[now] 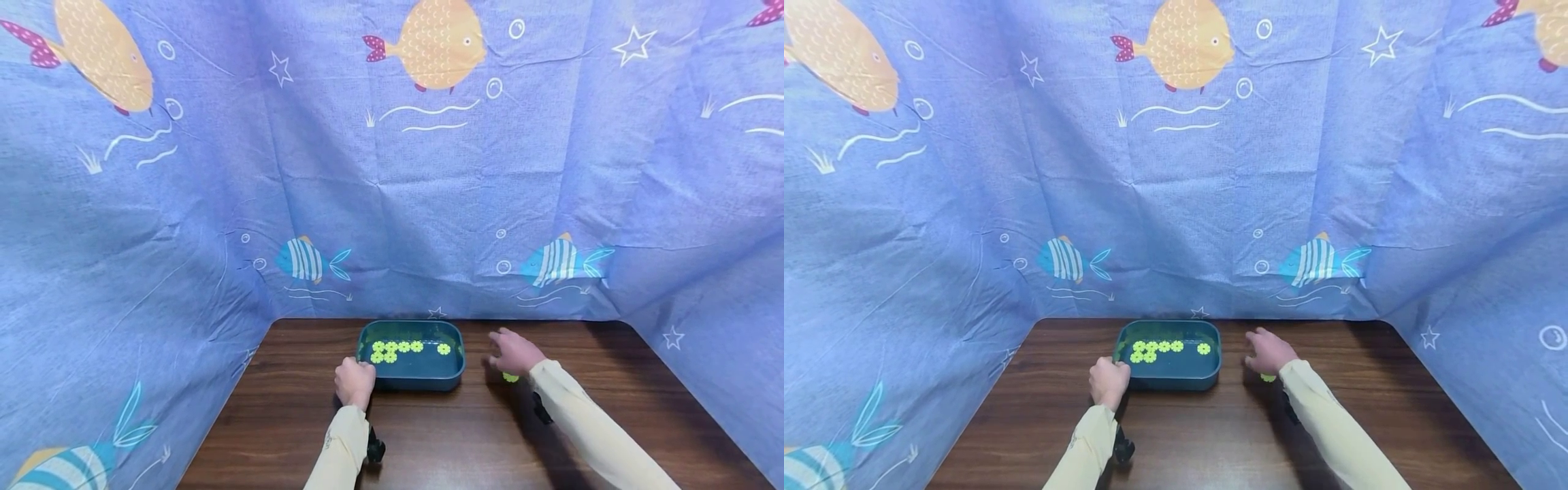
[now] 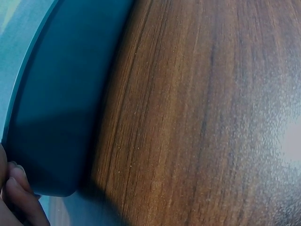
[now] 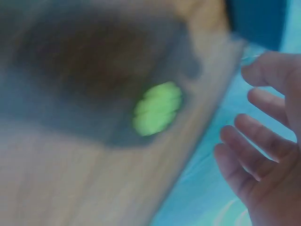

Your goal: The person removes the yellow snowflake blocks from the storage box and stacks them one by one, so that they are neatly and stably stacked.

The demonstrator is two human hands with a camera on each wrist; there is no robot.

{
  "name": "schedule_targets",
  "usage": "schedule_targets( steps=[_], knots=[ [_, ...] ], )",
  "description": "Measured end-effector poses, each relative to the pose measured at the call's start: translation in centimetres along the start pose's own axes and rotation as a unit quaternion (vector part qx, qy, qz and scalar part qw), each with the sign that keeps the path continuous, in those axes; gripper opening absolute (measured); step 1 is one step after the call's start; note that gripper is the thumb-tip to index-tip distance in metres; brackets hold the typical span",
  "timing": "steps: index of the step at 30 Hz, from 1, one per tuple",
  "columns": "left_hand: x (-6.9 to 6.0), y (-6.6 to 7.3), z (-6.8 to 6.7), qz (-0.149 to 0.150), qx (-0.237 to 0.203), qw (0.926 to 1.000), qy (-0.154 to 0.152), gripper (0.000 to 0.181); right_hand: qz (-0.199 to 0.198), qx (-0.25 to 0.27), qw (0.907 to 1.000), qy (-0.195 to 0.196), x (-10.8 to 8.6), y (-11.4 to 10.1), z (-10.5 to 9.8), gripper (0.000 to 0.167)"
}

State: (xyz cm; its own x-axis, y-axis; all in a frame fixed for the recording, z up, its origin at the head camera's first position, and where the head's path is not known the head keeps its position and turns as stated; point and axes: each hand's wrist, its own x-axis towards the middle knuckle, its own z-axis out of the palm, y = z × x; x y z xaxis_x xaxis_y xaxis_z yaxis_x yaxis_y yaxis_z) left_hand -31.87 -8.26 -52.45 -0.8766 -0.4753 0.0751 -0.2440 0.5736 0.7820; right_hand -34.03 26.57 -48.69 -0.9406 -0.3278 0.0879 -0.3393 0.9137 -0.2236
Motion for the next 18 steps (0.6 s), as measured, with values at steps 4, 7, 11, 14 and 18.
schedule_targets(
  steps=[4, 7, 11, 14, 18],
  knots=[
    [0.0, 0.0, 0.0, 0.001, 0.001, 1.0000, 0.002, 0.021, -0.009, 0.006, 0.9997, 0.024, 2.5, -3.2, -1.4, 0.026],
    [-0.1, 0.0, 0.0, 0.001, 0.001, 1.0000, 0.008, 0.020, -0.023, 0.009, 0.9995, 0.021, 4.2, -5.5, -1.6, 0.021],
    [-0.2, 0.0, 0.1, 0.002, -0.001, 0.9999, 0.013, 0.021, -0.030, 0.010, 0.9995, -0.006, 5.7, -7.8, -0.7, 0.022],
    [-0.1, 0.0, 0.2, 0.004, -0.001, 0.9998, 0.020, 0.020, -0.018, 0.009, 0.9993, -0.031, 6.4, -8.9, 0.7, 0.021],
    [-0.1, 0.1, 0.3, 0.007, 0.001, 0.9997, 0.022, 0.021, 0.015, 0.004, 0.9973, -0.071, 6.9, -10.1, 2.4, 0.017]
  ],
)
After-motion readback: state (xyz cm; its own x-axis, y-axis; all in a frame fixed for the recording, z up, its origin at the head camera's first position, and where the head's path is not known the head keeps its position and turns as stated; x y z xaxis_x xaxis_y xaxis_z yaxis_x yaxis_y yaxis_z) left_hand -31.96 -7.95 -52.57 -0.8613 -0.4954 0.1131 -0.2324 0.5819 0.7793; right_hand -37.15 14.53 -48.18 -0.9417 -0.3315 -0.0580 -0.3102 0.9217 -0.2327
